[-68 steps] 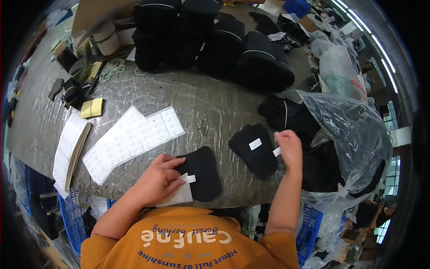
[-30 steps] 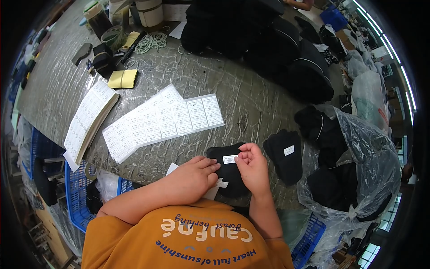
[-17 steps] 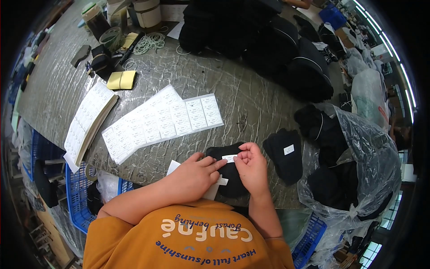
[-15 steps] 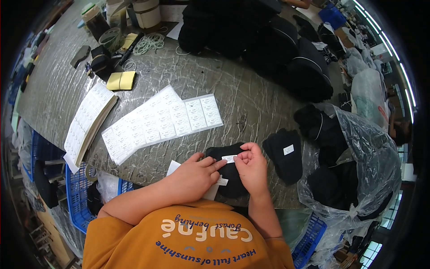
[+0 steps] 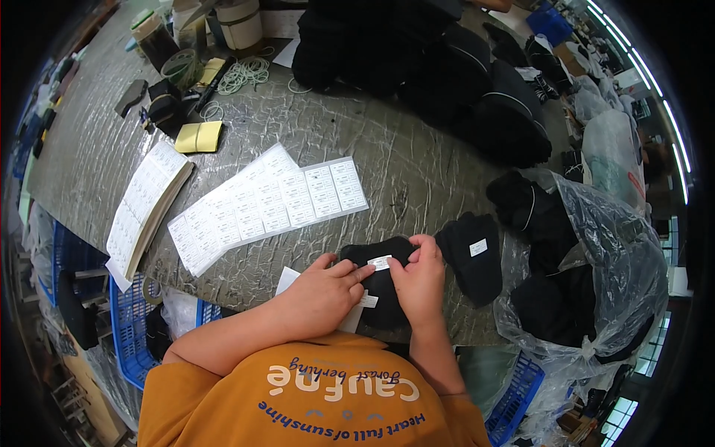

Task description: Applying adhesive labels to black shoe components and stacking them.

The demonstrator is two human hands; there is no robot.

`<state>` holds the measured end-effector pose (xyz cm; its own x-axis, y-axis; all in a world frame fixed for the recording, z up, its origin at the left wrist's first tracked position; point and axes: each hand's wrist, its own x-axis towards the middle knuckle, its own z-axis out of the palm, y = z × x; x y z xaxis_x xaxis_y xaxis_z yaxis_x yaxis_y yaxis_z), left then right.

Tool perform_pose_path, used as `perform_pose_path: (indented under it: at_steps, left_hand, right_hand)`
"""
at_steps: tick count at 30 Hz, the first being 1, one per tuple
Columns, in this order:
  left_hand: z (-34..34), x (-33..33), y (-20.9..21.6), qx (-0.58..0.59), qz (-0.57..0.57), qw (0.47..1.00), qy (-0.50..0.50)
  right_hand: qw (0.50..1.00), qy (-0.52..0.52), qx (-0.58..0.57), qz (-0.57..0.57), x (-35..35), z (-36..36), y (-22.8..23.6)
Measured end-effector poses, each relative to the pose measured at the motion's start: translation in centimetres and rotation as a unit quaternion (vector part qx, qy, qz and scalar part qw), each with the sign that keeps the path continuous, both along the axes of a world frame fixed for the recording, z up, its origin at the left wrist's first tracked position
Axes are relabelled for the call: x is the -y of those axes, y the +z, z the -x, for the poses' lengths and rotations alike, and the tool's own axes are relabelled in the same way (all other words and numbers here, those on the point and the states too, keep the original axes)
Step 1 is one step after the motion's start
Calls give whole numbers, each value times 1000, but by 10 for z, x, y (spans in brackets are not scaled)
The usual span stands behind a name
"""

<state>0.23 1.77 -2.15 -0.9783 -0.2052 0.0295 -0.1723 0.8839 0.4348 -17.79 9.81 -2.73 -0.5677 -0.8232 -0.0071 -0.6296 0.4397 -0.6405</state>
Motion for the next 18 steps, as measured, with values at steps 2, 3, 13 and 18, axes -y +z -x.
perform_pose_path:
  at_steps: [2,3,13,18]
  left_hand:
    - [0,0,1,-4,0,1000,-1]
    - [0,0,2,-4,-8,1000,0]
    - [-10,9,10,-49,-109,993,3]
    - [-17,14,13,-70,-158,985,14]
  right_hand:
    - [1000,-13,24,11,-4,5,-3]
    - [998,-24,49,22,-7,6,-6]
    - [990,-31,116,73,-17,21,-23]
    - [923,-19,366,115,-15,31,-22]
